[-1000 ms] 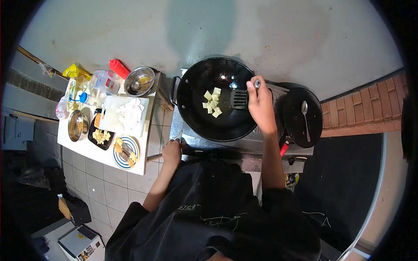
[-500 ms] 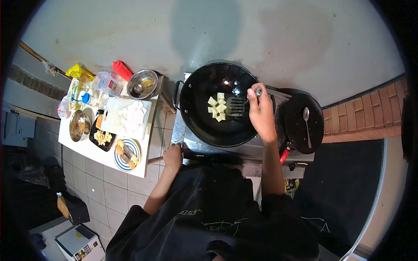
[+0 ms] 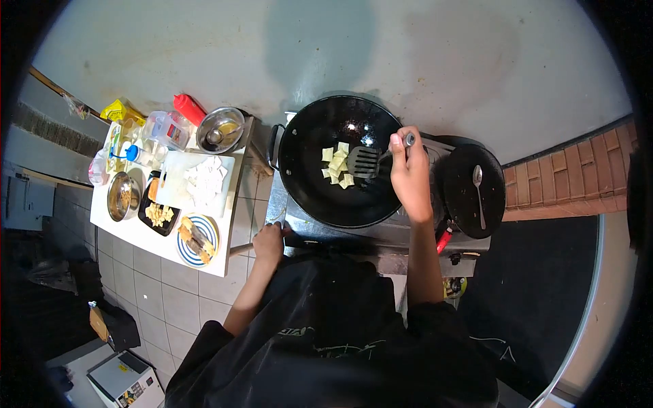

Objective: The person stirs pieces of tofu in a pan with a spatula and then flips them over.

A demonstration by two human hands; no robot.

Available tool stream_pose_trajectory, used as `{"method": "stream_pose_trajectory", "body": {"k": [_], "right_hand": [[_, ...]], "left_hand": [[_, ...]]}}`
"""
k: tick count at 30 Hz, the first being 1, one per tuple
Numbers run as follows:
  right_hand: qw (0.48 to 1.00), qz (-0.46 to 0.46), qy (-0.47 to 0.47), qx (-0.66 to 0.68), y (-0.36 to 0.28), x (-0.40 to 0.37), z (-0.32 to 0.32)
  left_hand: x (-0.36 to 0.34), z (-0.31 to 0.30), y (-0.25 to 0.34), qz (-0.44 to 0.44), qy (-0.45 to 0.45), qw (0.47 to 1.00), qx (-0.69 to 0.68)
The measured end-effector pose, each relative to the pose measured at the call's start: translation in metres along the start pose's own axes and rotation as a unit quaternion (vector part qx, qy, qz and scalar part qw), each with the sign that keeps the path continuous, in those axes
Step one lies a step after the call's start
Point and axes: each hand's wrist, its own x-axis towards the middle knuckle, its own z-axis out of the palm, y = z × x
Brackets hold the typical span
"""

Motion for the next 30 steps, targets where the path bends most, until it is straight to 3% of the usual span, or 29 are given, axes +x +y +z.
{"method": "stream_pose_trajectory", "body": {"k": [4,8,12,28,30], "right_hand": [[0.998,-0.029,-0.013,-0.057,0.002,0.001,0.002],[1.000,-0.020,0.007,0.020,0.007,0.002,0.002],[1.000,0.003,-0.001,-0.029,-0.003,0.001,0.001],[1.000,-0.014,-0.009,-0.021,0.009,-0.001,0.004],[0.999,-0.017,0.040,0.001,0.011,-0.004,0.004]], "left_hand": [[0.001,0.004,-0.003,0.016,0.019,1.000,-0.008],[0.001,0.003,-0.003,0.006,0.008,1.000,-0.006],[0.001,0.006,-0.003,0.003,0.018,1.000,-0.003],[0.000,0.005,-0.003,0.002,0.006,1.000,-0.004],[0.001,0.009,-0.005,0.003,0.011,1.000,-0.007]]}}
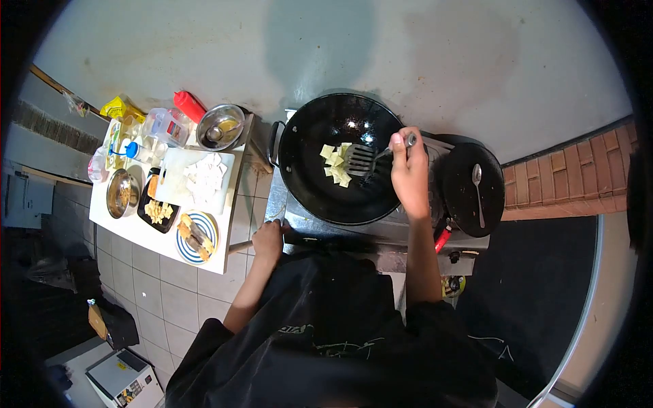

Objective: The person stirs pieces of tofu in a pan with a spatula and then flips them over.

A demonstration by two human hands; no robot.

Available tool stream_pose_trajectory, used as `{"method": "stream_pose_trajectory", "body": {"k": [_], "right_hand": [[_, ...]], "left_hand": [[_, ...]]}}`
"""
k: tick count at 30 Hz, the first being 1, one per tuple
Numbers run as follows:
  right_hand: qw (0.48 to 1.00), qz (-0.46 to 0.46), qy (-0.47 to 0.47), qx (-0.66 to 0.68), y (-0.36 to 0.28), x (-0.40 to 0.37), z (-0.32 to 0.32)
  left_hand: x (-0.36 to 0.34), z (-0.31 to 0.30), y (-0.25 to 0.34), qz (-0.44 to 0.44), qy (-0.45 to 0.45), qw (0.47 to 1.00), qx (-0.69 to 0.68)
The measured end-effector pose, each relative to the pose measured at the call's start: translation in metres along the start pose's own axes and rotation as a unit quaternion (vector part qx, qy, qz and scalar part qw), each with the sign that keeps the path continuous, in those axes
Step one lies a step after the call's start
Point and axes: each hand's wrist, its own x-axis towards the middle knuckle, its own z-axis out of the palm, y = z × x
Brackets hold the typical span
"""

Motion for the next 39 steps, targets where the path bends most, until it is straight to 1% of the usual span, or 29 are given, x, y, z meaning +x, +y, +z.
{"method": "stream_pose_trajectory", "body": {"k": [2,4,8,10,12,14,18,20,21,23,24,26,29,30,32,35,36,38,39], "right_hand": [[1.000,0.006,-0.002,0.000,-0.005,0.000,-0.002],[0.998,0.036,-0.033,-0.042,-0.013,-0.001,-0.004],[0.998,0.031,-0.042,-0.021,-0.004,0.000,0.000],[0.999,0.038,-0.003,0.026,-0.001,0.001,0.000],[0.999,0.044,-0.001,0.021,-0.005,0.001,-0.002],[0.999,0.009,-0.005,-0.046,-0.011,0.002,-0.004],[0.998,0.017,-0.021,-0.051,-0.004,0.002,0.000],[1.000,-0.011,-0.017,0.008,0.003,0.002,0.002],[1.000,-0.011,-0.018,0.009,0.005,0.002,0.002],[0.998,0.026,-0.008,0.049,0.004,0.002,0.000],[0.998,0.027,-0.007,0.048,0.002,0.002,-0.002],[0.999,0.026,-0.022,-0.016,-0.013,0.003,-0.007],[0.998,0.020,-0.033,-0.052,-0.013,0.003,-0.007],[0.998,0.019,-0.033,-0.052,-0.011,0.004,-0.006],[0.998,-0.022,-0.043,-0.047,-0.006,0.006,-0.002],[0.999,-0.016,-0.038,-0.007,-0.006,0.006,-0.001],[0.999,-0.016,-0.040,-0.006,-0.006,0.007,-0.001],[0.999,0.011,-0.029,-0.019,-0.009,0.008,-0.005],[0.999,-0.001,-0.025,-0.025,-0.012,0.009,-0.006]], "left_hand": [[-0.001,0.000,0.000,0.004,0.003,1.000,-0.003],[-0.001,-0.003,0.003,0.003,0.005,1.000,0.000],[-0.002,-0.009,0.005,0.002,-0.004,1.000,0.002],[0.000,-0.005,0.003,0.001,0.002,1.000,-0.001],[-0.001,-0.007,0.004,-0.003,-0.005,1.000,0.005],[-0.001,-0.009,0.006,-0.004,-0.011,1.000,0.011],[0.000,-0.009,0.005,-0.008,-0.023,1.000,0.015],[0.000,-0.010,0.005,-0.011,-0.023,1.000,0.014],[0.000,-0.010,0.005,-0.013,-0.021,1.000,0.014],[-0.002,-0.010,0.006,-0.015,-0.020,1.000,0.014],[-0.002,-0.010,0.006,-0.012,-0.016,1.000,0.013],[-0.003,-0.013,0.008,-0.007,-0.010,1.000,0.012],[-0.004,-0.013,0.008,-0.011,0.000,1.000,0.011],[-0.003,-0.012,0.007,-0.010,-0.001,1.000,0.009],[-0.002,-0.012,0.007,-0.008,-0.002,1.000,0.007],[-0.002,-0.013,0.007,-0.010,-0.014,1.000,-0.010],[-0.002,-0.013,0.007,-0.013,-0.016,1.000,-0.010],[-0.003,-0.013,0.008,-0.017,-0.020,1.000,-0.012],[-0.003,-0.013,0.008,-0.017,-0.019,1.000,-0.012]]}}
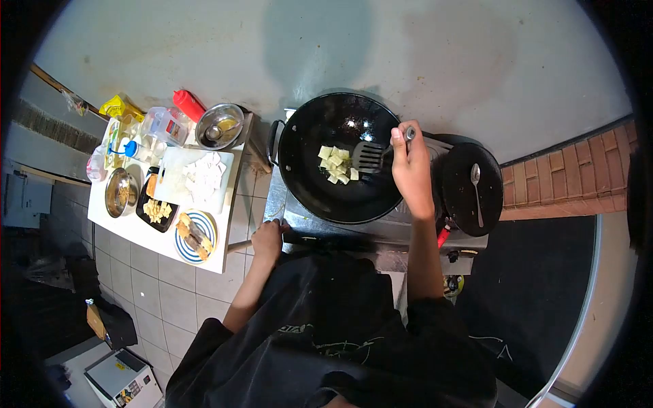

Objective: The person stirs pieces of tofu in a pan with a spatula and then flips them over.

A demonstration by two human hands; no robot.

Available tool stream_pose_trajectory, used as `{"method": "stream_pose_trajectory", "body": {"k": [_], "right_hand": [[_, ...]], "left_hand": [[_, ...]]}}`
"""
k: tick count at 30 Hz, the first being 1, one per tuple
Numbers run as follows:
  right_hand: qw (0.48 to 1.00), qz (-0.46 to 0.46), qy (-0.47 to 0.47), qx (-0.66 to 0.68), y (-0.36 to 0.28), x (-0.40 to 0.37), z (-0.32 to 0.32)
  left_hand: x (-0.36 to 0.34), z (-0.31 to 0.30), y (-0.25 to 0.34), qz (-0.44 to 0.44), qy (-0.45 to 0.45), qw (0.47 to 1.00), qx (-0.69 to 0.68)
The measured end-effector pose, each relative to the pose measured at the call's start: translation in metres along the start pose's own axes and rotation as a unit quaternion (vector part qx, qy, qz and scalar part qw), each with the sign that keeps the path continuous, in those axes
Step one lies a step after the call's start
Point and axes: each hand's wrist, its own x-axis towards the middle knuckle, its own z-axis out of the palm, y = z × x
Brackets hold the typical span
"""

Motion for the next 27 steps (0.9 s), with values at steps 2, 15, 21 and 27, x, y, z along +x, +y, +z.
{"method": "stream_pose_trajectory", "body": {"k": [2,15,21,27], "right_hand": [[1.000,-0.010,-0.009,-0.024,0.001,0.000,-0.002],[0.999,-0.001,-0.038,-0.023,-0.008,0.004,-0.004],[0.998,-0.033,-0.042,-0.044,-0.003,0.001,0.005],[0.999,-0.013,-0.035,0.039,-0.011,0.002,0.005]], "left_hand": [[0.000,0.000,0.000,0.000,0.002,1.000,-0.001],[0.004,0.010,-0.007,0.015,0.012,1.000,0.001],[0.006,0.012,-0.009,0.013,0.008,1.000,0.001],[0.007,0.010,-0.009,0.010,0.004,1.000,-0.002]]}}
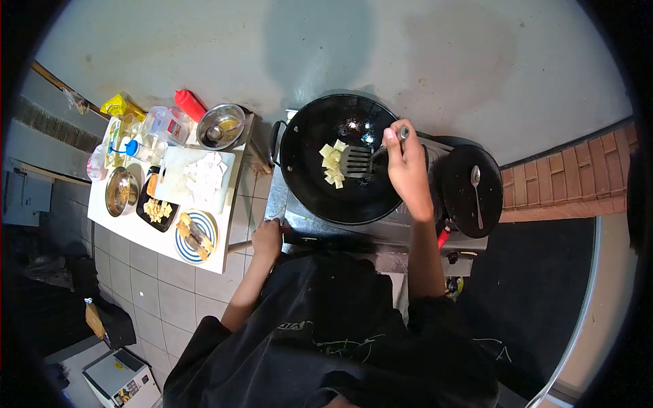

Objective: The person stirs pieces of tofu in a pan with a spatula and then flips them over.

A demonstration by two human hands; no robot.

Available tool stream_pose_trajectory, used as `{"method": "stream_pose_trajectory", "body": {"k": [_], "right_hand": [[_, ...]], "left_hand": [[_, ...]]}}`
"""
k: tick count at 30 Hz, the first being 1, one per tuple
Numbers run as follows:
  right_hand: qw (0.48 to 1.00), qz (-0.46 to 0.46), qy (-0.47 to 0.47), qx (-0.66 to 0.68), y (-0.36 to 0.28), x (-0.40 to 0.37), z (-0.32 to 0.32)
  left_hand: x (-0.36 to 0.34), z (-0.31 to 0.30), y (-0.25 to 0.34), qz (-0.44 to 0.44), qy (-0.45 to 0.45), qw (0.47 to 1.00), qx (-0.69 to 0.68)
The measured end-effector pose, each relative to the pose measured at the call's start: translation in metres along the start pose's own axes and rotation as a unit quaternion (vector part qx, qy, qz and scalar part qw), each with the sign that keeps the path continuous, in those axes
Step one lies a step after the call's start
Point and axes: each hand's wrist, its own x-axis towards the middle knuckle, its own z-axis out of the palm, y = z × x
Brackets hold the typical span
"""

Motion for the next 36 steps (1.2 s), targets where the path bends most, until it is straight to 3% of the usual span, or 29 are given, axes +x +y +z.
{"method": "stream_pose_trajectory", "body": {"k": [7,11,16,23,29,36], "right_hand": [[0.994,0.019,-0.032,-0.107,-0.006,-0.003,-0.001],[0.994,0.022,-0.051,-0.090,-0.003,-0.003,0.005],[0.999,0.047,-0.011,-0.013,-0.007,-0.003,0.001],[0.995,0.015,0.004,-0.102,-0.004,-0.006,-0.003],[0.998,0.054,0.014,-0.023,-0.001,-0.004,0.001],[0.996,0.036,0.014,-0.084,0.000,-0.005,-0.003]], "left_hand": [[-0.001,-0.008,0.003,-0.013,-0.012,0.999,-0.035],[-0.002,-0.012,0.006,-0.006,-0.016,1.000,-0.001],[-0.004,-0.014,0.008,-0.009,-0.014,1.000,0.001],[-0.003,-0.008,0.004,-0.001,-0.007,1.000,0.011],[-0.003,-0.010,0.005,-0.005,-0.005,1.000,0.013],[-0.004,-0.011,0.006,-0.006,-0.004,1.000,-0.006]]}}
